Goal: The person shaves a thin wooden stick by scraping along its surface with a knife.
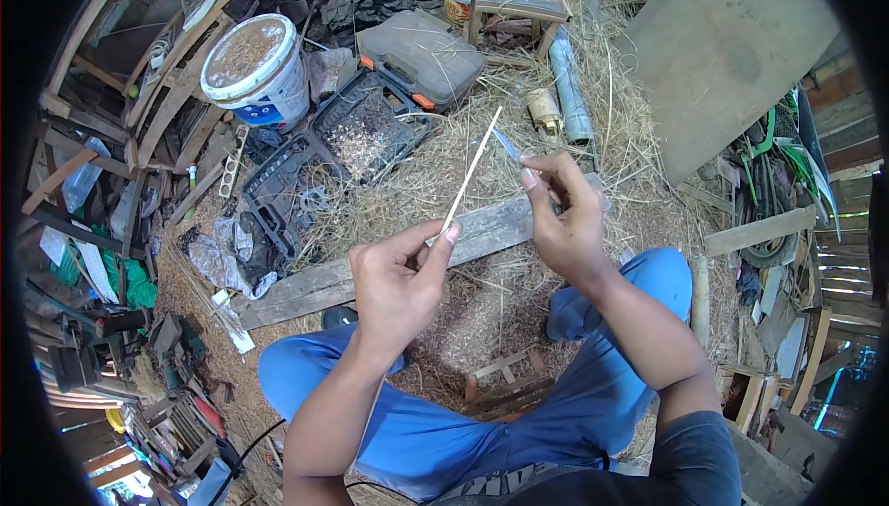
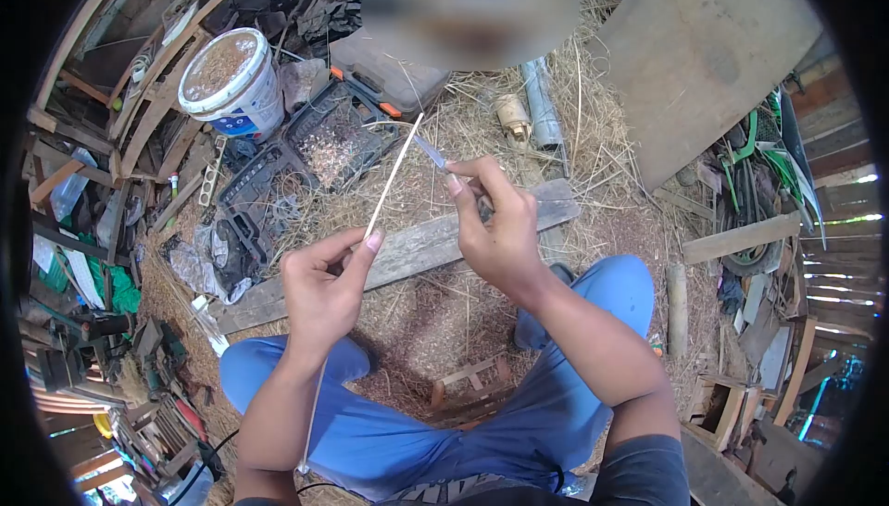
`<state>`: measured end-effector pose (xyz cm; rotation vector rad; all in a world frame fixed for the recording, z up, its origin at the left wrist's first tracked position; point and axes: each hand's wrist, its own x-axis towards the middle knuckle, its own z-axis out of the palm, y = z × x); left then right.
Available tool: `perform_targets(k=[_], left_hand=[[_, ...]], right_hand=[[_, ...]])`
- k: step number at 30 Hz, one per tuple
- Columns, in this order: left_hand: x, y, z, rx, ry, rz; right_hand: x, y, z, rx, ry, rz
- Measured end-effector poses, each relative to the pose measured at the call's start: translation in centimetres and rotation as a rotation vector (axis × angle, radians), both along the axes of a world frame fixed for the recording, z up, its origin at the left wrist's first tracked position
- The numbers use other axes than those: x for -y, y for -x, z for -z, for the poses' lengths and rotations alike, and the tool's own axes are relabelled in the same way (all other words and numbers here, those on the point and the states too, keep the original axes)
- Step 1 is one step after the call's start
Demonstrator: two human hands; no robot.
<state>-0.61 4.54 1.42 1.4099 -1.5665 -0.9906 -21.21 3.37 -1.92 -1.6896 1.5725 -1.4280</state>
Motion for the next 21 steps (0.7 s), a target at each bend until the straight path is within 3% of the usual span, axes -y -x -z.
perform_targets(k=[1,3,4,6,7,9,13,21], left_hand=[[0.0,-0.1,0.0,0.014,0.008,0.002],[0.2,-0.2,-0.1,0.03,0.019,0.004],[0.2,-0.3,-0.1,0.034,0.006,0.003],[0.2,-0.2,0.0,0.031,-0.008,-0.004],[0.1,-0.2,0.1,0.021,-0.031,-0.007],[0.1,0.0,0.3,0.02,-0.057,0.004],[0.2,-0.1,0.5,0.052,-0.014,0.005],[0.8,0.4,0.6,0.086,0.052,0.004]], right_hand=[[-0.1,0.0,-0.2,0.002,0.0,0.0],[0.0,0.0,-0.5,0.353,-0.206,0.063],[-0.2,0.0,-0.9,0.353,-0.206,0.062],[-0.6,0.0,-1.9,-0.037,-0.03,0.004],[-0.7,-0.1,-1.5,-0.04,-0.03,0.003],[-0.9,-0.9,-0.5,-0.191,0.178,-0.303],[-1.1,-0.2,-2.0,-0.187,-0.064,-0.281],[0.0,0.6,-0.5,-0.237,0.006,-0.234]])
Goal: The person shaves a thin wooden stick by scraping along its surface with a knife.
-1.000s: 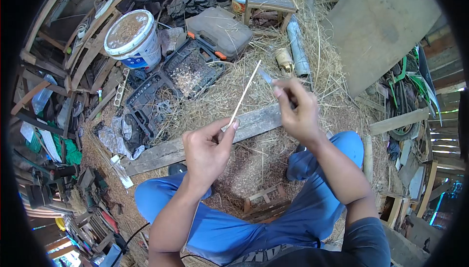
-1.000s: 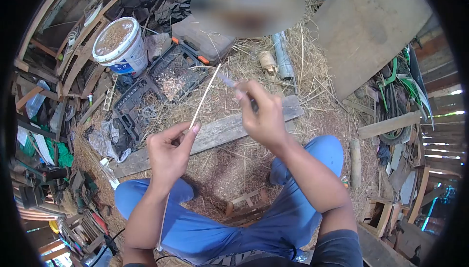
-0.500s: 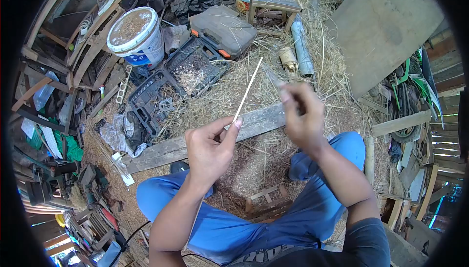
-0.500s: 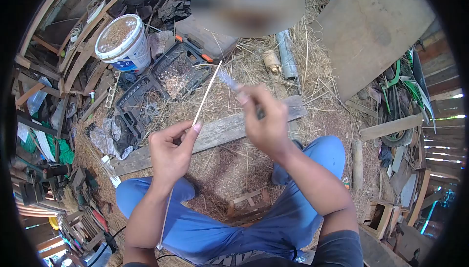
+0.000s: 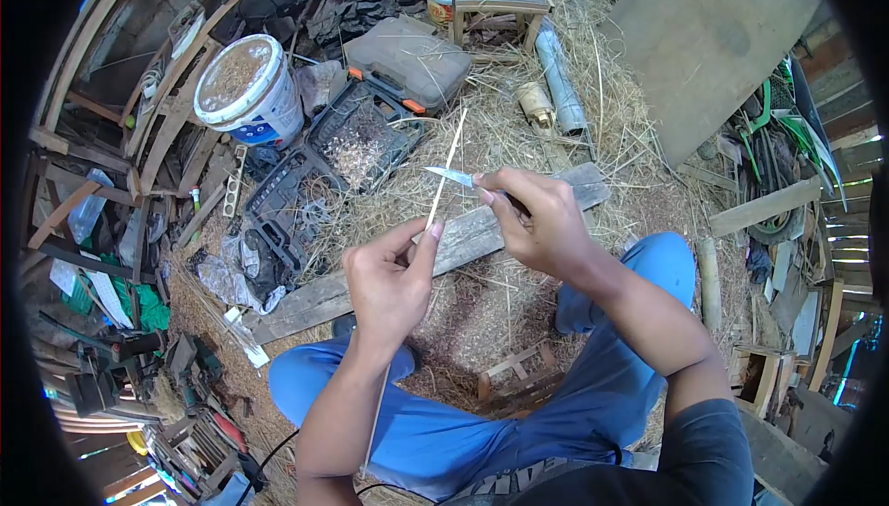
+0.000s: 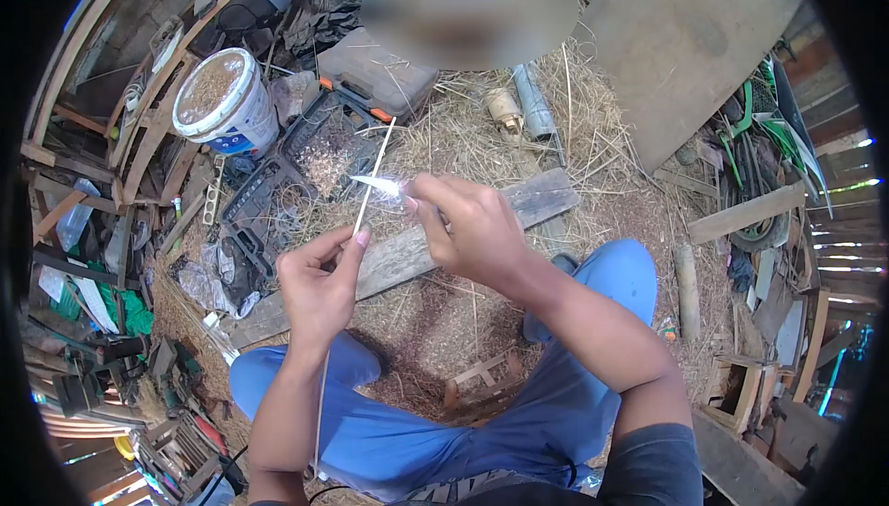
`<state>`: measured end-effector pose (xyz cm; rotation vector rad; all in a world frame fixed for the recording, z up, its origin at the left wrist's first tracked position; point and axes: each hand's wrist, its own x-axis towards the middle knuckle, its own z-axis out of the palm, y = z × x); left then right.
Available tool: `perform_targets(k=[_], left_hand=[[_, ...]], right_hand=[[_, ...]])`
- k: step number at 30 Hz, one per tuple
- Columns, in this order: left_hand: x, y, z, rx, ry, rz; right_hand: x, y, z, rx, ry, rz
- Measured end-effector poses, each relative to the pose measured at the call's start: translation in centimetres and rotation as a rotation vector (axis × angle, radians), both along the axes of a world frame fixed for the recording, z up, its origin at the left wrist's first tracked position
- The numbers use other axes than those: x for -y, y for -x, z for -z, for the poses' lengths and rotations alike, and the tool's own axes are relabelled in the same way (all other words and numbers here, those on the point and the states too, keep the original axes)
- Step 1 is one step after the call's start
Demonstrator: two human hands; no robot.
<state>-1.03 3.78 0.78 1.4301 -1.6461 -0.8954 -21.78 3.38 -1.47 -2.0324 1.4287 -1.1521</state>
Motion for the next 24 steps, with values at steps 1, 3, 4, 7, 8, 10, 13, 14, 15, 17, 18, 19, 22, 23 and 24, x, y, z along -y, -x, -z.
perform_targets(k=[1,3,4,7,8,10,13,14,15,17,18,19,22,23,24], left_hand=[[0.0,0.1,-0.2,0.012,-0.007,-0.001],[-0.1,0.1,-0.2,0.021,-0.016,-0.005],[-0.1,0.1,-0.1,0.023,-0.006,0.006],[-0.4,0.0,0.2,0.037,0.008,0.02],[-0.5,0.1,0.2,0.043,0.015,0.024],[-0.3,0.1,0.4,0.047,0.012,0.017],[-0.5,-0.1,0.8,0.078,0.018,0.029],[-0.7,-0.1,0.8,0.095,0.029,0.044],[-1.1,-0.1,0.6,0.096,0.03,0.05],[-1.7,-0.1,0.2,-0.016,-0.037,0.016],[-1.4,-0.3,0.2,-0.023,-0.033,0.007],[-1.0,-0.7,0.3,-0.019,-0.078,-0.009],[-0.5,-1.1,0.6,0.018,-0.122,-0.011],[-0.6,-1.1,1.0,-0.022,-0.093,-0.002],[-0.6,-1.0,1.2,-0.063,-0.061,0.01]], right_hand=[[0.0,0.0,0.0,0.002,-0.019,0.009],[0.0,-0.1,0.0,0.034,0.0,0.016],[0.1,-0.1,0.0,0.067,0.022,0.022],[0.7,0.7,-0.6,0.034,-0.06,0.107],[0.8,0.8,-0.4,0.031,-0.059,0.109],[1.1,0.5,0.2,0.059,0.051,0.105],[1.1,0.7,0.1,0.022,-0.097,0.178],[1.8,1.6,-0.2,0.023,-0.096,0.18],[2.9,3.1,-0.5,0.016,-0.122,0.311],[3.1,4.2,-0.8,0.059,-0.086,0.402],[2.7,3.8,-1.0,0.053,-0.081,0.393],[2.0,3.0,-1.0,0.072,-0.086,0.318],[0.2,0.8,-0.6,0.094,-0.038,0.181],[-0.2,0.3,-0.3,0.076,0.006,0.081],[-0.4,0.0,-0.1,0.058,0.052,-0.016]])
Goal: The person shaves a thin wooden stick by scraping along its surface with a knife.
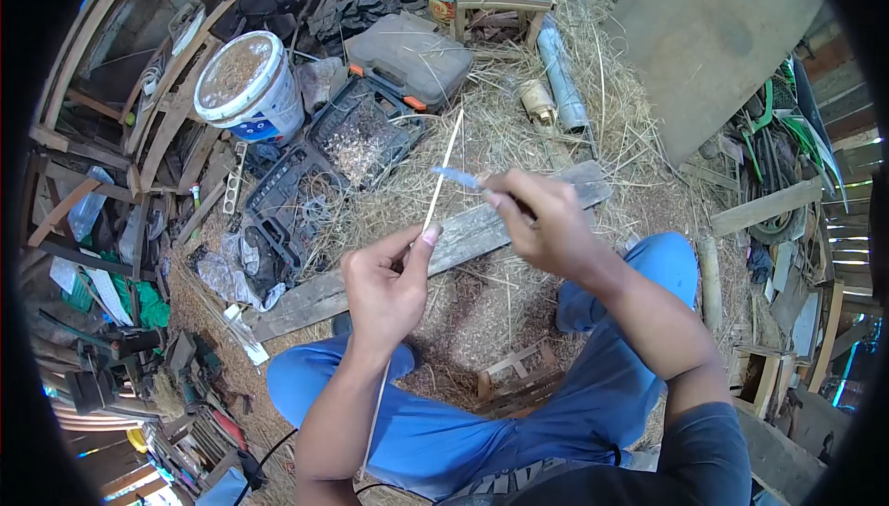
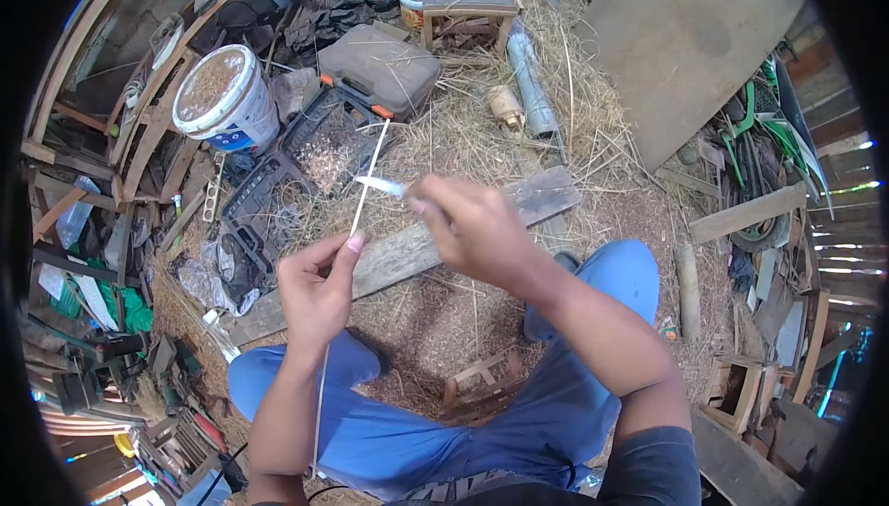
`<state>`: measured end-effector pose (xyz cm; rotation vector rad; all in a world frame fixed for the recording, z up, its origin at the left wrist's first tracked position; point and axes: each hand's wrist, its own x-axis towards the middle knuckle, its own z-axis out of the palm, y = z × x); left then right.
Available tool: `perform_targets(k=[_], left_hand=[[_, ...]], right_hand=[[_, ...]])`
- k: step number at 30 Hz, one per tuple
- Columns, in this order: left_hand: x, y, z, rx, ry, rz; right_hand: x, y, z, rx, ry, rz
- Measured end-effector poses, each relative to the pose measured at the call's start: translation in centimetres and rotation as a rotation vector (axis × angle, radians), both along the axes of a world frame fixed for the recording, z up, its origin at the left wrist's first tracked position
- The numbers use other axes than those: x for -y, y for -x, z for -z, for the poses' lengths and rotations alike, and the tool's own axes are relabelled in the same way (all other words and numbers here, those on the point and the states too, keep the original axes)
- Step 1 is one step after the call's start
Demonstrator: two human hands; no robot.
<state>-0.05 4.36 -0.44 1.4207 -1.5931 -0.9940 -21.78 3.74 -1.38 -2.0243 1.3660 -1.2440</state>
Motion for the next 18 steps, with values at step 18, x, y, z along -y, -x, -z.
perform_targets(k=[18], left_hand=[[-0.3,0.4,-0.9,-0.094,-0.201,0.193]], right_hand=[[0.0,0.0,0.5,-0.011,-0.015,-0.045]])
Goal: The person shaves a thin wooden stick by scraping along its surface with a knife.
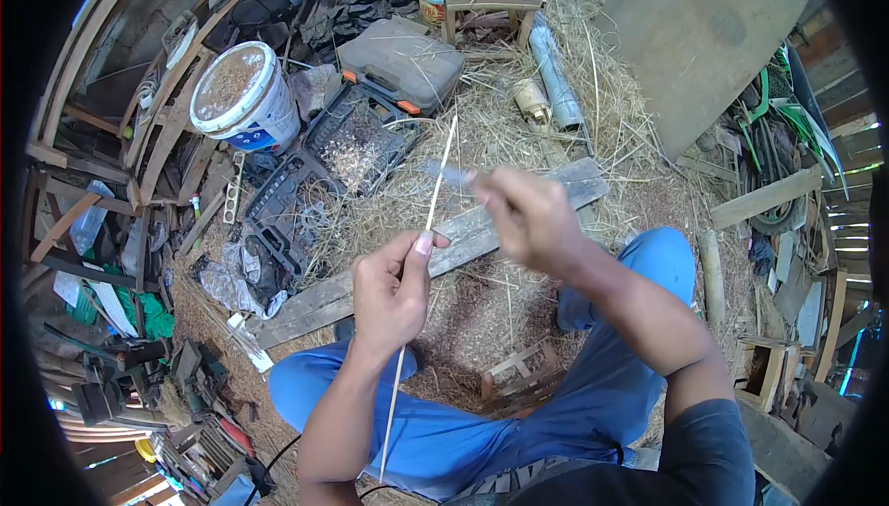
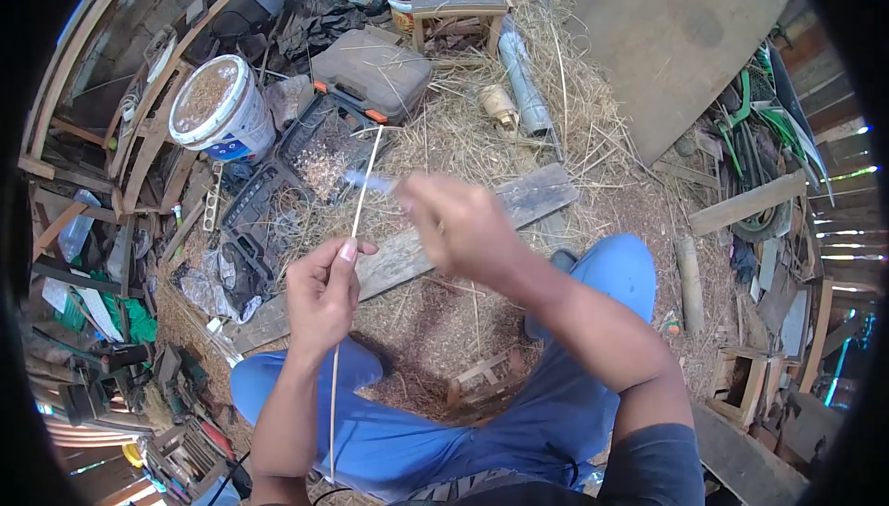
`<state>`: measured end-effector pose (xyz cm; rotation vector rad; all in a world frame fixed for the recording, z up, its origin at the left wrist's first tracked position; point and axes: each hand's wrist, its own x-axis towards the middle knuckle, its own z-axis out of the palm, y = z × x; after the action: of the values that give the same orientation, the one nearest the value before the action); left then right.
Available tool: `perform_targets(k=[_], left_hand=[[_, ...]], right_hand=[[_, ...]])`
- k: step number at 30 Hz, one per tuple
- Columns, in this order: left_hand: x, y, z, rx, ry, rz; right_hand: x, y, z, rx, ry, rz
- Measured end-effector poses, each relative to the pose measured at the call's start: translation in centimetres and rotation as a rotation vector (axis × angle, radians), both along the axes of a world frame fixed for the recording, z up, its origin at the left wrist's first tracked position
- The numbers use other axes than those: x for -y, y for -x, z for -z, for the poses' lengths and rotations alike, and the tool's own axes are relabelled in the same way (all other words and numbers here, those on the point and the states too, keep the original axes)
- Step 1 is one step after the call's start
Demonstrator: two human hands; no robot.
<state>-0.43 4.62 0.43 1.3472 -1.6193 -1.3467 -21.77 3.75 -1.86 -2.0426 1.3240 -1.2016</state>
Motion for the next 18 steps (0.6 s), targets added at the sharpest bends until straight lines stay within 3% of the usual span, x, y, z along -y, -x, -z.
perform_targets(k=[2,6,11,18], left_hand=[[-0.2,0.0,-0.3,-0.01,-0.007,0.014],[0.1,0.1,-0.1,-0.083,-0.058,0.03],[0.1,0.7,-0.2,-0.11,-0.072,0.004],[0.0,0.8,-0.6,-0.168,-0.11,0.016]], right_hand=[[1.5,1.0,0.0,0.086,0.024,0.164],[0.2,-0.3,0.3,0.017,0.056,-0.01],[0.1,-0.5,0.7,0.038,0.135,-0.002],[0.5,0.6,-0.5,-0.006,0.035,0.052]])
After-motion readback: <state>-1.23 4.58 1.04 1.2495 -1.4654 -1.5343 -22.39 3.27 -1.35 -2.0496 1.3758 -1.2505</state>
